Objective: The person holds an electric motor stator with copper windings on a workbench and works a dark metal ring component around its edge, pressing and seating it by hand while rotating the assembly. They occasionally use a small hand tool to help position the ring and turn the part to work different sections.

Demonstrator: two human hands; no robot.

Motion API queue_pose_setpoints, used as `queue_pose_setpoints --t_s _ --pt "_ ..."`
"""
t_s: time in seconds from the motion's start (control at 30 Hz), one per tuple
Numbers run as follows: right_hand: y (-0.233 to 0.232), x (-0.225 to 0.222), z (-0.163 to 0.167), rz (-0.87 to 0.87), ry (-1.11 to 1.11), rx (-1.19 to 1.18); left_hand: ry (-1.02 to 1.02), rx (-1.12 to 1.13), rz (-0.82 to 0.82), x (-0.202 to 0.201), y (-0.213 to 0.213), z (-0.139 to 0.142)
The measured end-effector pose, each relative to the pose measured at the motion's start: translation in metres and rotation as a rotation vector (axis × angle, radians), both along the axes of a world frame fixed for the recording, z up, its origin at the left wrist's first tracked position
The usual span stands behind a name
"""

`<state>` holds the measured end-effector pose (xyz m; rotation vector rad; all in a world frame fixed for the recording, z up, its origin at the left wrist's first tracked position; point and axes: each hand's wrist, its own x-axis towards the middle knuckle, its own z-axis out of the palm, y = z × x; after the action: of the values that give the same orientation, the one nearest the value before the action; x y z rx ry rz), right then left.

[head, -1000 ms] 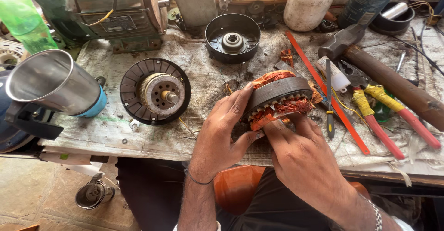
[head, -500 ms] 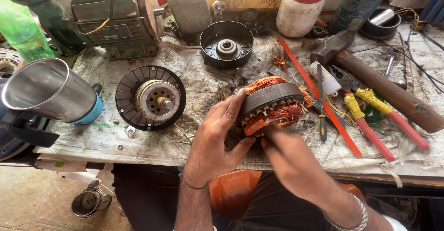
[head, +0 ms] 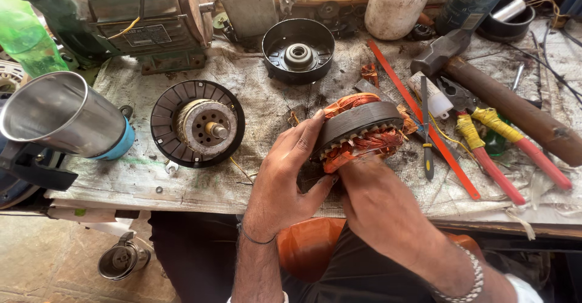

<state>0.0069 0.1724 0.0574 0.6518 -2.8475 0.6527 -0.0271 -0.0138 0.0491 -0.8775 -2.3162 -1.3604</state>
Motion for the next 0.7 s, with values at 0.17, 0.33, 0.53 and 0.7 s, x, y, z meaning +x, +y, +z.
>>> queue_pose_setpoints --t_s 0.17,0.33,0.53,0.7 --pt "-0.002 0.0 0.002 0.073 0.195 0.112 -0.021 0.009 -0.002 0.001 0.0 0.001" --pt "0.002 0.0 0.011 0.088 0.213 0.12 -0.015 -0.001 0.001 0.0 0.0 0.001" --pt "0.007 0.014 0.019 0.001 0.234 0.108 -0.026 0.012 -0.003 -0.001 0.002 -0.001" --pt "0.004 0.019 0.029 -0.075 0.232 0.223 -0.009 0.004 0.007 0.0 0.002 -0.002"
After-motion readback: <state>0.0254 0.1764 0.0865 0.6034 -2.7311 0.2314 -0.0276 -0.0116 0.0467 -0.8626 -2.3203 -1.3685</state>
